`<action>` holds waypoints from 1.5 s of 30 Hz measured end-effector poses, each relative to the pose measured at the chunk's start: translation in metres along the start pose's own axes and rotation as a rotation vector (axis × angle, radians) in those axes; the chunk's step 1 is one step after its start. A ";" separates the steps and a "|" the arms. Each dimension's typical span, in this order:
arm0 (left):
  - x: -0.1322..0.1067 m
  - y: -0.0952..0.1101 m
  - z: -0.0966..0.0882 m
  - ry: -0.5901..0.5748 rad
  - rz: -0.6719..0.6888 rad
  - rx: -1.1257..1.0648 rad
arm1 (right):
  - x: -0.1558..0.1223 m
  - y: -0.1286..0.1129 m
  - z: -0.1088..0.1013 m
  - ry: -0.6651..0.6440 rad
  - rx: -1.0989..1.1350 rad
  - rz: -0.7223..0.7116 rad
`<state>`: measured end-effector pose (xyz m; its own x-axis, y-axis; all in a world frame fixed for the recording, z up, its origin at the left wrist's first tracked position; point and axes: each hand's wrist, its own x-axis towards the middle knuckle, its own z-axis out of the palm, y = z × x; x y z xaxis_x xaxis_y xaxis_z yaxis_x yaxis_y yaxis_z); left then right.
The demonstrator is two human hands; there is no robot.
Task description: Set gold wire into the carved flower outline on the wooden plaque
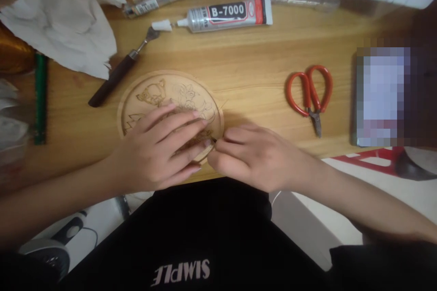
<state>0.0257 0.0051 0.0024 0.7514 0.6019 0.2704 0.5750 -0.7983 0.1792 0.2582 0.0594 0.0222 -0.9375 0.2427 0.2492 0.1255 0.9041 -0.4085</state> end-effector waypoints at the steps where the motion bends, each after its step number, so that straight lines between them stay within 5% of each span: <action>1: 0.000 0.000 0.000 0.000 -0.002 0.003 | 0.000 0.001 0.000 -0.002 -0.005 -0.005; 5: -0.001 0.000 0.000 -0.003 -0.005 0.002 | -0.007 0.001 0.003 0.048 0.052 0.047; 14: -0.002 -0.001 -0.001 -0.004 -0.076 -0.150 | -0.039 -0.021 0.022 0.373 0.461 0.631; 27: 0.000 -0.003 -0.005 0.011 -0.219 -0.387 | -0.040 -0.042 0.040 0.553 0.499 0.681; 36: -0.001 -0.003 -0.007 0.264 -0.241 -0.164 | -0.037 -0.038 0.045 0.651 0.548 0.670; 45: -0.004 0.026 -0.002 0.022 -0.163 0.004 | -0.026 -0.050 0.047 0.665 0.481 0.774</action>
<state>0.0371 -0.0178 0.0078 0.6407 0.7230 0.2585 0.6902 -0.6898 0.2185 0.2612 -0.0087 -0.0053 -0.2852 0.9479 0.1415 0.3250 0.2346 -0.9162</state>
